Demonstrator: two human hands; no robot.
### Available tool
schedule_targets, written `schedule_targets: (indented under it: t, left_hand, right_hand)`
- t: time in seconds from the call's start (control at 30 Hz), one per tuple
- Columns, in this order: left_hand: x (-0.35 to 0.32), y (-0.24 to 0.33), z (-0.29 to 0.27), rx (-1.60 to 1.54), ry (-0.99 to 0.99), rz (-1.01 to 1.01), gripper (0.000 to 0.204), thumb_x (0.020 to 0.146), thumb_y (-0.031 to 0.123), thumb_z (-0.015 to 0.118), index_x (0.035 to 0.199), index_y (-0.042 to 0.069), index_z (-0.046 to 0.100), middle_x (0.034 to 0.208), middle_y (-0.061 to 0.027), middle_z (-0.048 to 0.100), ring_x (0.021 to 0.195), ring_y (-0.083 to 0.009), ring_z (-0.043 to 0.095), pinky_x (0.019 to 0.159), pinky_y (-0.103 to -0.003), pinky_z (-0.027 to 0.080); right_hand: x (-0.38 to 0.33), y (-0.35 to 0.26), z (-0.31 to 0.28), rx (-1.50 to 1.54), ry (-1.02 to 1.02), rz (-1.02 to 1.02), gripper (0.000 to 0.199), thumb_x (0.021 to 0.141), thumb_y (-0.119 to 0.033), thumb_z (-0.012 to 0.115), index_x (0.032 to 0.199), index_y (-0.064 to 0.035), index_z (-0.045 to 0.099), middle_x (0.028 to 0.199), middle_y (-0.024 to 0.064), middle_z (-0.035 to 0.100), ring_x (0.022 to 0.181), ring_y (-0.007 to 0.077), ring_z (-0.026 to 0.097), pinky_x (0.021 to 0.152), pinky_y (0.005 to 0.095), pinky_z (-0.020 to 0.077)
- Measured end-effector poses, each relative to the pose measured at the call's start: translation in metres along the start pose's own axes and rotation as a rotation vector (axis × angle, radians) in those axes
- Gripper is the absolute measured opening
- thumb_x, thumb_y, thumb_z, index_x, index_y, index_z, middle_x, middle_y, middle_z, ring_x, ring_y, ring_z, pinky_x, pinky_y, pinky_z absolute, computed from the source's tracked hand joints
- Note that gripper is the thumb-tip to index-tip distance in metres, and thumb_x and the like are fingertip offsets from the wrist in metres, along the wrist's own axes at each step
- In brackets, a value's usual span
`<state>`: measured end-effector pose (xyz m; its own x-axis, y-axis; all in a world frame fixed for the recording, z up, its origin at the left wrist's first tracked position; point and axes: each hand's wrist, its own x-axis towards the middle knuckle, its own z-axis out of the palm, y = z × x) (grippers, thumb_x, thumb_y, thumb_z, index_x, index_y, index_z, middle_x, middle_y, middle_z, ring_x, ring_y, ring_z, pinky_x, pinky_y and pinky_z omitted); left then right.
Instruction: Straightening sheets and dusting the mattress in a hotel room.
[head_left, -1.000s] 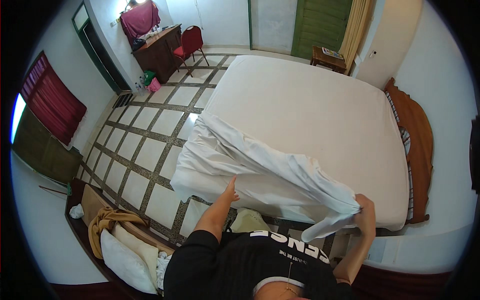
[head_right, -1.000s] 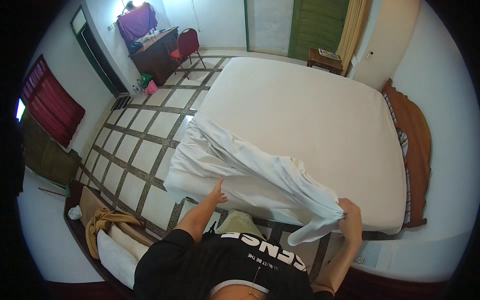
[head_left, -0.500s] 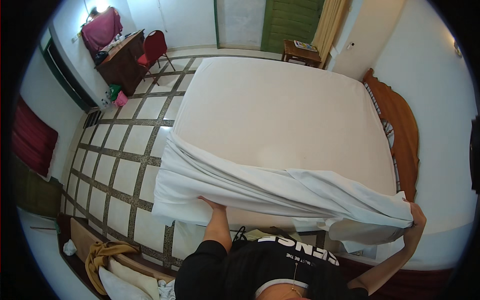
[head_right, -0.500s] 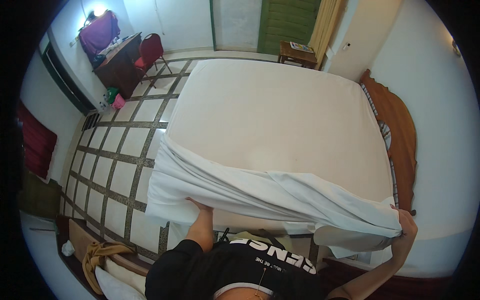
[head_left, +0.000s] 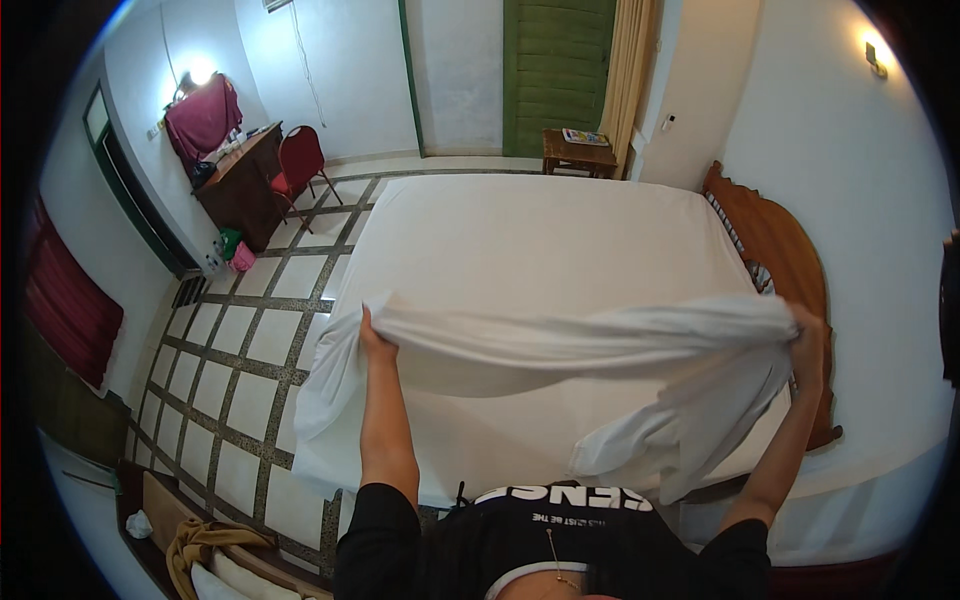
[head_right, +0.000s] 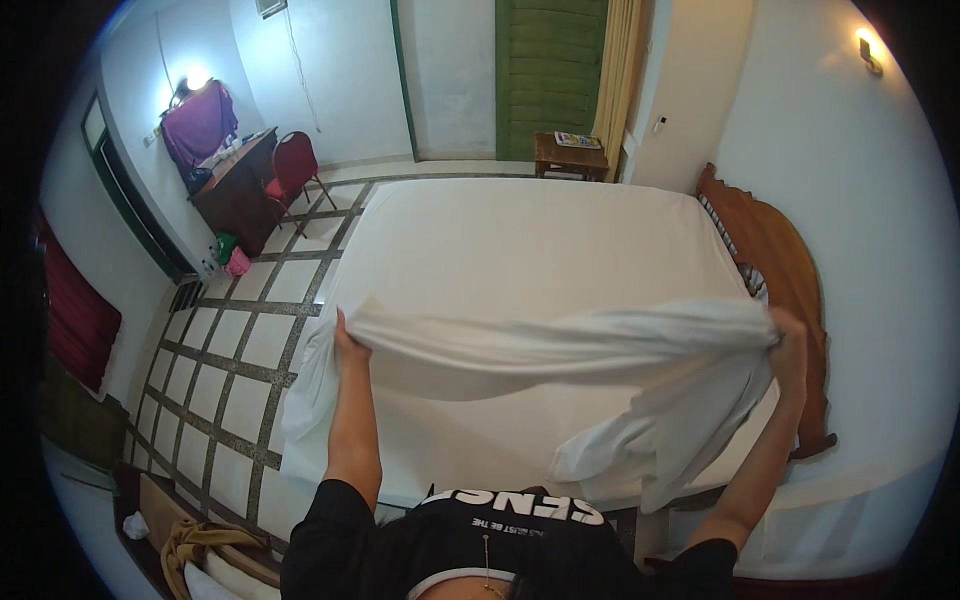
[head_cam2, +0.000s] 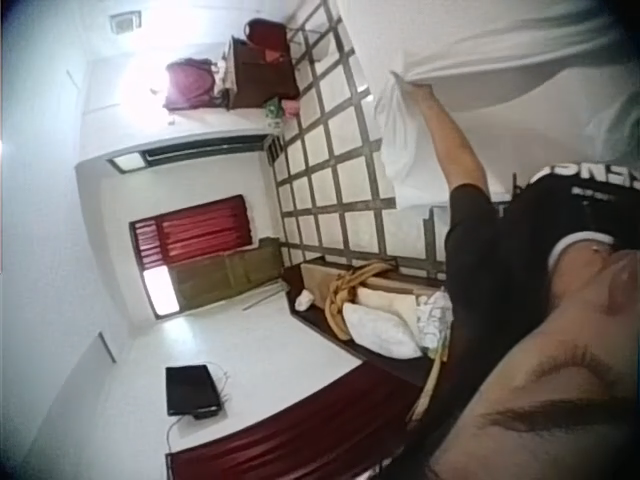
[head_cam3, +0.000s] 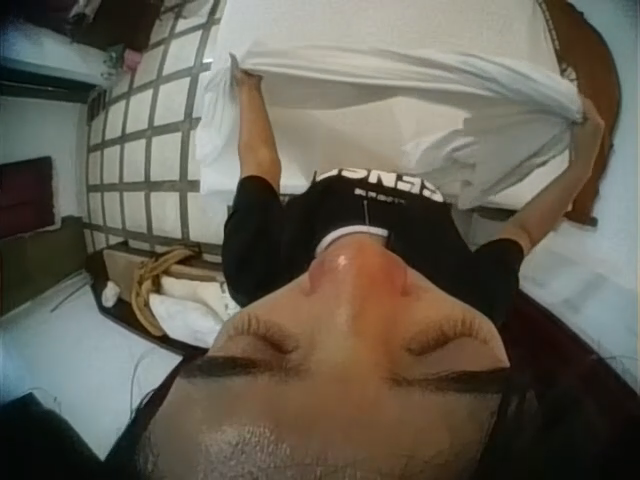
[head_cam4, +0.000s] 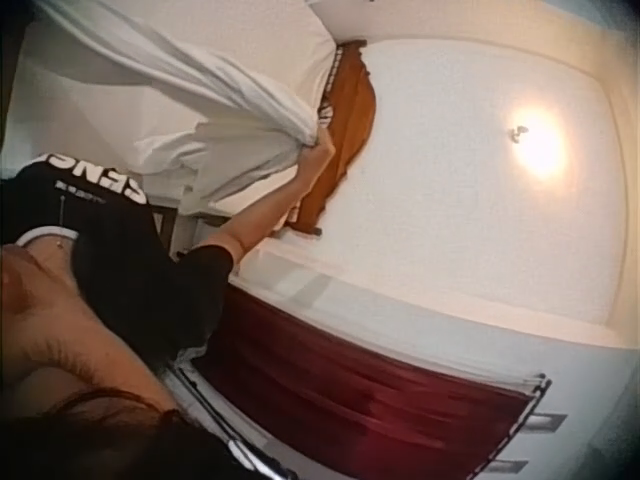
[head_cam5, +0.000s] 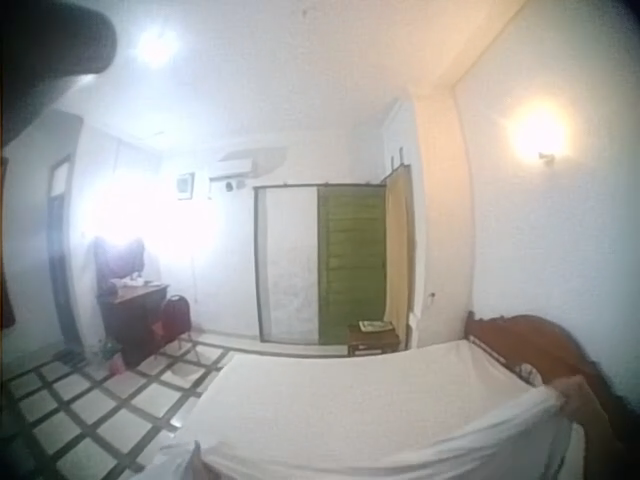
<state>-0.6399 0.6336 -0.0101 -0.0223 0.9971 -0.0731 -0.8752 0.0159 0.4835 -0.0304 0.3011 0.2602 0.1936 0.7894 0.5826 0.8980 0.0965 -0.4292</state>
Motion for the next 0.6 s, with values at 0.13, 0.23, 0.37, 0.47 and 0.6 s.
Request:
schedule_targets:
  t: [0.13, 0.23, 0.37, 0.47, 0.6]
  left_hand:
    - [0.009, 0.010, 0.131, -0.048, -0.397, 0.100, 0.041, 0.091, 0.030, 0.046, 0.121, 0.002, 0.046, 0.119, -0.0121, 0.053, 0.110, -0.0278, 0.050, 0.095, -0.042, 0.038]
    - [0.002, 0.002, 0.189, -0.021, -0.429, 0.126, 0.038, 0.091, 0.031, 0.047, 0.116, 0.002, 0.049, 0.115, -0.0107, 0.055, 0.106, -0.0263, 0.052, 0.094, -0.041, 0.039]
    - [-0.013, -0.029, 0.185, 0.050, -0.341, 0.005, 0.037, 0.089, 0.033, 0.050, 0.112, 0.004, 0.051, 0.110, -0.0087, 0.056, 0.102, -0.0246, 0.053, 0.092, -0.040, 0.040]
    - [-0.025, -0.075, 0.139, 0.149, -0.135, -0.208, 0.037, 0.088, 0.035, 0.050, 0.114, 0.008, 0.051, 0.111, -0.0085, 0.056, 0.105, -0.0255, 0.052, 0.093, -0.041, 0.040]
    - [-0.055, -0.148, 0.061, 0.226, 0.243, -0.386, 0.040, 0.091, 0.031, 0.046, 0.121, 0.005, 0.045, 0.123, -0.0132, 0.049, 0.114, -0.0293, 0.045, 0.096, -0.046, 0.039]
  right_hand:
    - [0.044, 0.042, -0.048, -0.104, 0.399, -0.054, 0.035, 0.073, 0.011, 0.046, 0.105, 0.0018, 0.059, 0.099, 0.0109, 0.064, 0.090, 0.0168, 0.060, 0.081, 0.0277, 0.0451]
    - [0.045, 0.075, -0.070, -0.181, 0.606, -0.092, 0.039, 0.075, 0.012, 0.045, 0.111, 0.0009, 0.057, 0.104, 0.0111, 0.063, 0.095, 0.0185, 0.059, 0.085, 0.0286, 0.0444]
    - [0.016, 0.138, -0.058, -0.188, 0.671, 0.197, 0.039, 0.079, 0.009, 0.046, 0.115, -0.0002, 0.055, 0.105, 0.0098, 0.062, 0.098, 0.0191, 0.057, 0.085, 0.0277, 0.0428]
    - [-0.040, 0.191, -0.016, -0.245, 0.510, 0.210, 0.040, 0.074, 0.009, 0.049, 0.113, -0.0001, 0.056, 0.100, 0.0131, 0.063, 0.093, 0.0179, 0.058, 0.081, 0.0284, 0.0440]
    - [-0.139, 0.243, 0.097, -0.259, 0.294, 0.609, 0.039, 0.068, 0.008, 0.052, 0.106, 0.0028, 0.057, 0.098, 0.0173, 0.060, 0.088, 0.0300, 0.057, 0.080, 0.0341, 0.0443]
